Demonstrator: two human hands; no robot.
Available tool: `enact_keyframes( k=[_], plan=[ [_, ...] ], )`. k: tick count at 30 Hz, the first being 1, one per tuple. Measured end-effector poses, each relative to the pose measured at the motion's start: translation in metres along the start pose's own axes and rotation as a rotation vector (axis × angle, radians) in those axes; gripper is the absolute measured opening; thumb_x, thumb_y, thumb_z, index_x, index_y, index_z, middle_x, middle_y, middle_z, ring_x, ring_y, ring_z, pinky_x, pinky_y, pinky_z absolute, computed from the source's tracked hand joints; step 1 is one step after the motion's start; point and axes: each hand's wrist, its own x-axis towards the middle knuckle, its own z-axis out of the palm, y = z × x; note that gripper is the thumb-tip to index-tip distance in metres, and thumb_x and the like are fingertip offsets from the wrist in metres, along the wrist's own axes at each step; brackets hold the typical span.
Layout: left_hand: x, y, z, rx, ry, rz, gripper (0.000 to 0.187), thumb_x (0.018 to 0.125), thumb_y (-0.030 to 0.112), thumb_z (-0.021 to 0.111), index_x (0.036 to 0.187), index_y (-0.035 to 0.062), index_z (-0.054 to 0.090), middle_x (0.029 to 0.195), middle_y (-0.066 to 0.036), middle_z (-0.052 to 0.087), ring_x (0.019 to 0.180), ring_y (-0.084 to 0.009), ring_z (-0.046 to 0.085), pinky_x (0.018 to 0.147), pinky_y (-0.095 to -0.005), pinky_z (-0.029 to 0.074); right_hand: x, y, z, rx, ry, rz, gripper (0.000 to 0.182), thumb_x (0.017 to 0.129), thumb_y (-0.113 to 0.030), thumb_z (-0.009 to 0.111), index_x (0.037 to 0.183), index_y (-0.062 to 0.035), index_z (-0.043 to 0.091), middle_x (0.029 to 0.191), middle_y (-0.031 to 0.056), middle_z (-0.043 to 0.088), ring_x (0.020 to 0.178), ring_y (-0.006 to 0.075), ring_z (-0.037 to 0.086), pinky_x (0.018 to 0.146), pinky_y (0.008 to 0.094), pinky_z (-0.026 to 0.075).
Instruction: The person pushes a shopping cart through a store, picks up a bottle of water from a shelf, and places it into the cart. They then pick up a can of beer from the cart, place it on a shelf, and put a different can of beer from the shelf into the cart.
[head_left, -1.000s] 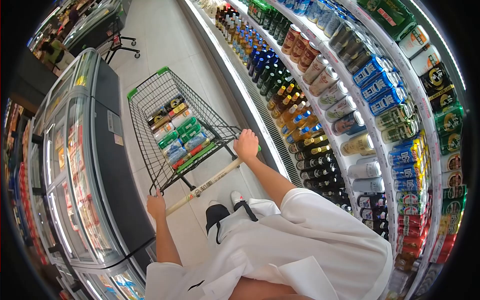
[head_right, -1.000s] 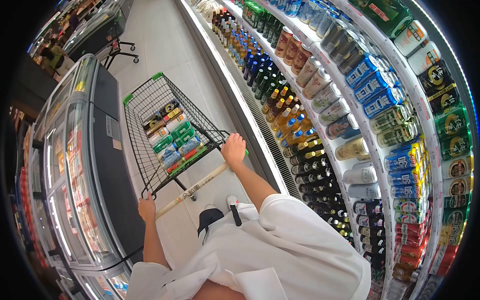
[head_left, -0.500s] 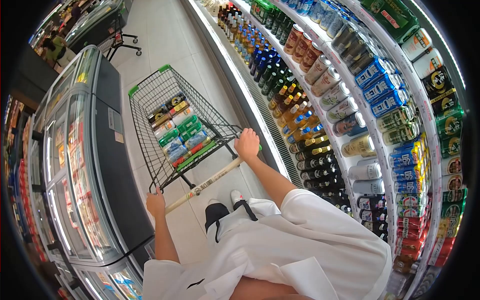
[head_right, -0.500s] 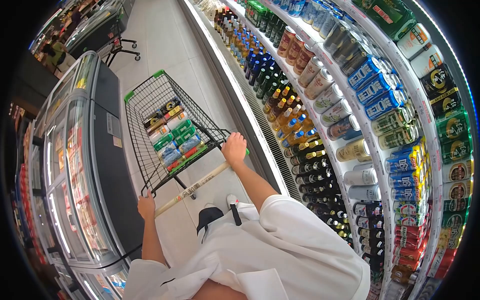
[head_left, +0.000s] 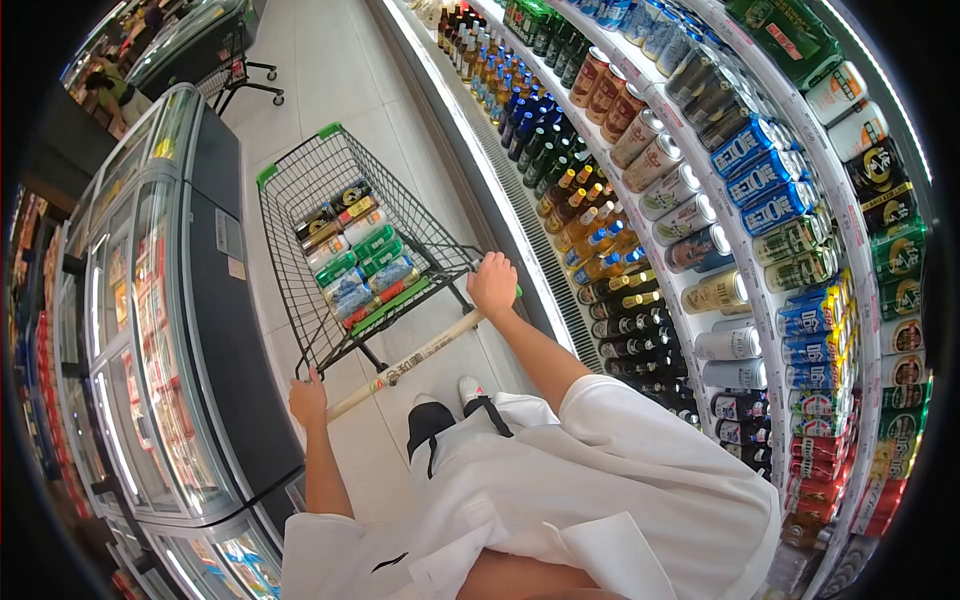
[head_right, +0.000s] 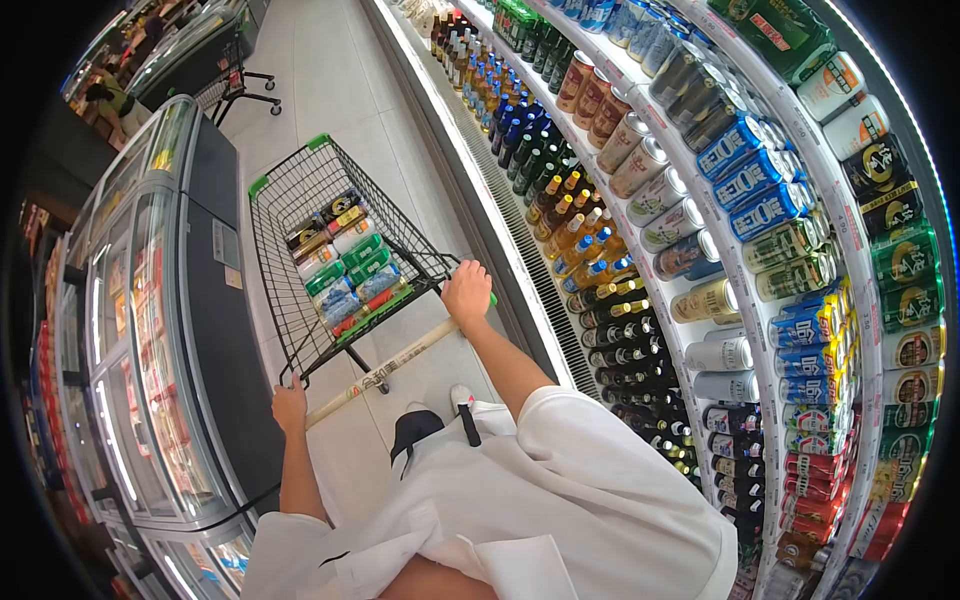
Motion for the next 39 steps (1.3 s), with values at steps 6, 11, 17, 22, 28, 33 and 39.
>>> enact_keyframes(
  k=[6, 11, 17, 22, 28, 33, 39],
  plan=[
    [-0.012, 0.005, -0.023, -0.380, 0.578, 0.322, 0.037, 0.089, 0.032, 0.070, 0.102, -0.0014, 0.058, 0.087, -0.015, 0.067, 0.077, -0.0335, 0.066, 0.077, -0.0425, 0.053, 0.004, 0.002, -0.004, -0.017, -0.018, -0.026, 0.038, 0.079, -0.034, 0.075, 0.097, -0.0048, 0.058, 0.098, 0.0111, 0.060, 0.097, 0.0270, 0.062, 0.083, 0.0387, 0.049],
    [-0.076, 0.074, -0.303, -1.260, 0.658, 0.645, 0.010, 0.092, 0.003, 0.067, 0.096, 0.0010, 0.058, 0.081, -0.006, 0.063, 0.069, -0.0108, 0.058, 0.066, -0.0238, 0.049, 0.005, 0.001, 0.001, 0.018, -0.059, -0.014, 0.040, 0.079, -0.034, 0.075, 0.099, -0.0039, 0.057, 0.101, 0.0126, 0.061, 0.100, 0.0286, 0.063, 0.085, 0.0409, 0.050],
    [-0.286, 0.041, -0.548, -0.673, 1.388, 1.775, 0.017, 0.107, 0.027, 0.046, 0.103, 0.0118, 0.054, 0.092, 0.003, 0.063, 0.069, -0.0060, 0.054, 0.062, -0.0214, 0.047, 0.005, 0.004, -0.004, -0.005, -0.065, -0.014, 0.037, 0.081, -0.033, 0.074, 0.099, -0.0046, 0.058, 0.101, 0.0108, 0.061, 0.098, 0.0270, 0.064, 0.084, 0.0395, 0.050],
    [-0.332, 0.034, -0.552, -0.567, 1.589, 1.796, 0.020, 0.104, 0.025, 0.051, 0.091, 0.0097, 0.056, 0.086, 0.002, 0.063, 0.070, -0.0057, 0.054, 0.064, -0.0205, 0.046, 0.007, 0.009, -0.002, 0.001, -0.077, -0.027, 0.038, 0.080, -0.034, 0.074, 0.099, -0.0048, 0.058, 0.103, 0.0115, 0.061, 0.099, 0.0271, 0.063, 0.085, 0.0398, 0.050],
    [-0.347, 0.121, -0.580, -0.520, 1.680, 1.769, 0.020, 0.103, 0.024, 0.051, 0.090, 0.0095, 0.056, 0.085, 0.002, 0.063, 0.069, -0.0057, 0.054, 0.064, -0.0206, 0.046, 0.009, 0.012, 0.001, 0.035, -0.106, -0.022, 0.043, 0.080, -0.035, 0.073, 0.103, -0.0013, 0.058, 0.105, 0.0144, 0.061, 0.102, 0.0317, 0.062, 0.087, 0.0428, 0.050],
    [-0.351, 0.128, -0.581, -0.506, 1.710, 1.737, 0.020, 0.103, 0.024, 0.052, 0.090, 0.0094, 0.056, 0.085, 0.002, 0.063, 0.069, -0.0058, 0.054, 0.064, -0.0206, 0.046, 0.010, 0.016, 0.006, 0.023, -0.096, -0.020, 0.044, 0.080, -0.033, 0.074, 0.103, -0.0010, 0.057, 0.104, 0.0152, 0.062, 0.101, 0.0316, 0.063, 0.085, 0.0420, 0.052],
    [-0.357, 0.124, -0.584, -0.505, 1.744, 1.741, 0.020, 0.103, 0.024, 0.052, 0.089, 0.0092, 0.057, 0.084, 0.001, 0.063, 0.069, -0.0058, 0.054, 0.064, -0.0207, 0.046, 0.012, 0.014, 0.002, 0.033, -0.120, -0.013, 0.044, 0.079, -0.033, 0.075, 0.102, -0.0008, 0.058, 0.104, 0.0154, 0.062, 0.101, 0.0316, 0.064, 0.084, 0.0421, 0.052]
  ],
)
